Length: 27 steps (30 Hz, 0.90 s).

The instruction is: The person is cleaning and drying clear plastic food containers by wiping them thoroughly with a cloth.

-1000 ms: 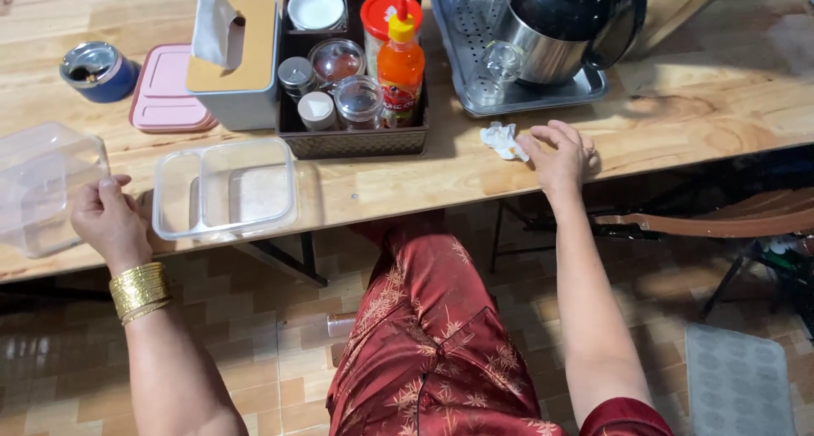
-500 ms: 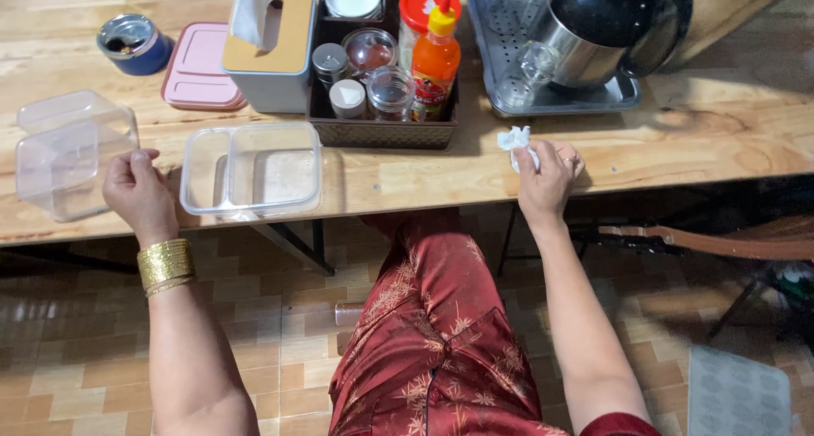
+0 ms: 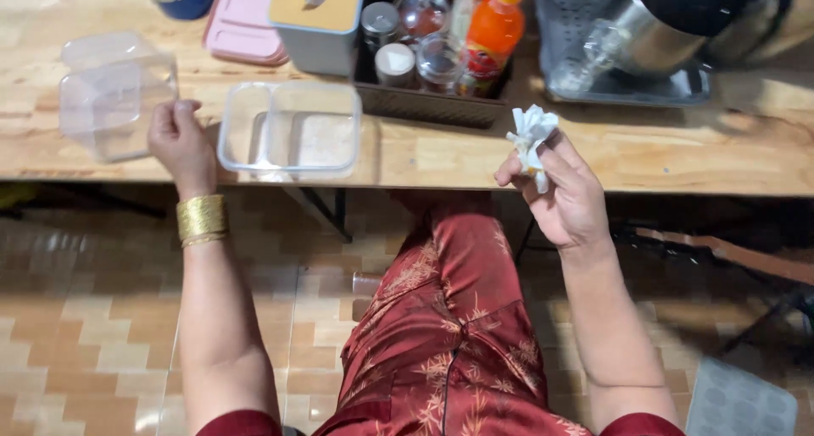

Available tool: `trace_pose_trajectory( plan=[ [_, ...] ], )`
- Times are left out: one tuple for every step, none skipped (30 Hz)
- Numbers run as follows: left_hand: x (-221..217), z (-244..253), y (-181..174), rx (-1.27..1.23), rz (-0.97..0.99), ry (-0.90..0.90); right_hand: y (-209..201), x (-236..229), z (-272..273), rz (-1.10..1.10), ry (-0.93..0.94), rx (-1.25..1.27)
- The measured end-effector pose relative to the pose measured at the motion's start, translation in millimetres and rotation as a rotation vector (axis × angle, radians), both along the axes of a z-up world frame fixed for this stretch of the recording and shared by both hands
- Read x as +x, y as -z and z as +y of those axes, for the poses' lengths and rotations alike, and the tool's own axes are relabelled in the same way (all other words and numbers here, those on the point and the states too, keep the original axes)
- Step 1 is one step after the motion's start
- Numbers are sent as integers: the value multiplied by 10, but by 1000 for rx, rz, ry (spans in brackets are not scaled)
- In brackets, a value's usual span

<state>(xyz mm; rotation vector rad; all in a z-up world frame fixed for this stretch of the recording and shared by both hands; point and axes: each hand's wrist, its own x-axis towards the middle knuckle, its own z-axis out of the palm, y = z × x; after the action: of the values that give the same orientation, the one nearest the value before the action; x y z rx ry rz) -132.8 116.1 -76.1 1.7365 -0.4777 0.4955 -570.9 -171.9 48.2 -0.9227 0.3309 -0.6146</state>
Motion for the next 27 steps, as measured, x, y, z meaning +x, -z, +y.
trace_pose_trajectory(
  plan=[
    [9, 4, 26, -45, -16, 62, -6, 87, 31, 16, -52, -22],
    [37, 30, 25, -95, -40, 113, -23, 213, 44, 23, -114, -49],
    [-3, -7, -25, -92, -41, 80, -29, 307, 69, 23, -148, -48],
    [-56, -5, -48, -108, -46, 93, -18, 397, 118, 49, -199, -28],
    [-88, -9, -62, -123, -51, 106, 3, 497, 168, 76, -249, -9],
    [-138, 3, -110, -109, -34, 67, 15, 594, 215, 93, -289, 6],
    [-172, 7, -154, -119, -28, 64, 31, 694, 262, 135, -322, -8],
    [-176, -47, -206, -140, -28, 62, 26, 803, 275, 173, -353, -35],
    [-274, -21, -233, -137, -16, 24, 45, 852, 324, 186, -391, -33],
    [-307, -43, -307, -151, 26, 23, 36, 937, 348, 225, -408, -60],
    [-340, -78, -390, -167, 67, 21, 19, 1017, 363, 264, -426, -89],
    [-339, -64, -372, -166, 68, -10, 5, 1092, 377, 265, -457, -90],
    [-344, -64, -359, -147, 83, -10, -13, 1159, 380, 274, -419, -117],
    [-318, -77, -372, -127, 93, -4, -40, 1234, 386, 277, -374, -143],
    [-336, -63, -409, -125, 89, -29, -13, 1327, 319, 272, -399, -144],
    [-351, -76, -441, -105, 109, -22, 25, 1404, 249, 242, -385, -180],
    [-374, -100, -470, -84, 129, -15, 66, 1475, 169, 210, -371, -214],
    [-389, -107, -512, -82, 122, -27, 128, 1557, 145, 202, -383, -214],
    [-408, -118, -551, -62, 134, -28, 192, 1636, 119, 181, -355, -255],
    [-443, -123, -583, -40, 151, -27, 253, 1695, 106, 165, -326, -293],
    [-389, -130, -556, -37, 150, -37, 258, 1768, 150, 162, -336, -290],
    [-358, -113, -515, -66, 132, -22, 284, 1826, 207, 111, -327, -274],
    [-333, -93, -470, -94, 115, -7, 314, 1877, 267, 61, -318, -257],
    [-425, -93, -592, -87, 113, -22, 279, 1927, 342, 57, -333, -250],
    [-520, -97, -717, -194, 131, -57, 239, 1970, 418, 41, -322, -352],
    [-592, -132, -852, -306, 141, -88, 189, 2028, 474, 19, -305, -459],
    [-734, -105, -933, -303, 131, -100, 205, 2067, 455, 7, -315, -457]
  ],
)
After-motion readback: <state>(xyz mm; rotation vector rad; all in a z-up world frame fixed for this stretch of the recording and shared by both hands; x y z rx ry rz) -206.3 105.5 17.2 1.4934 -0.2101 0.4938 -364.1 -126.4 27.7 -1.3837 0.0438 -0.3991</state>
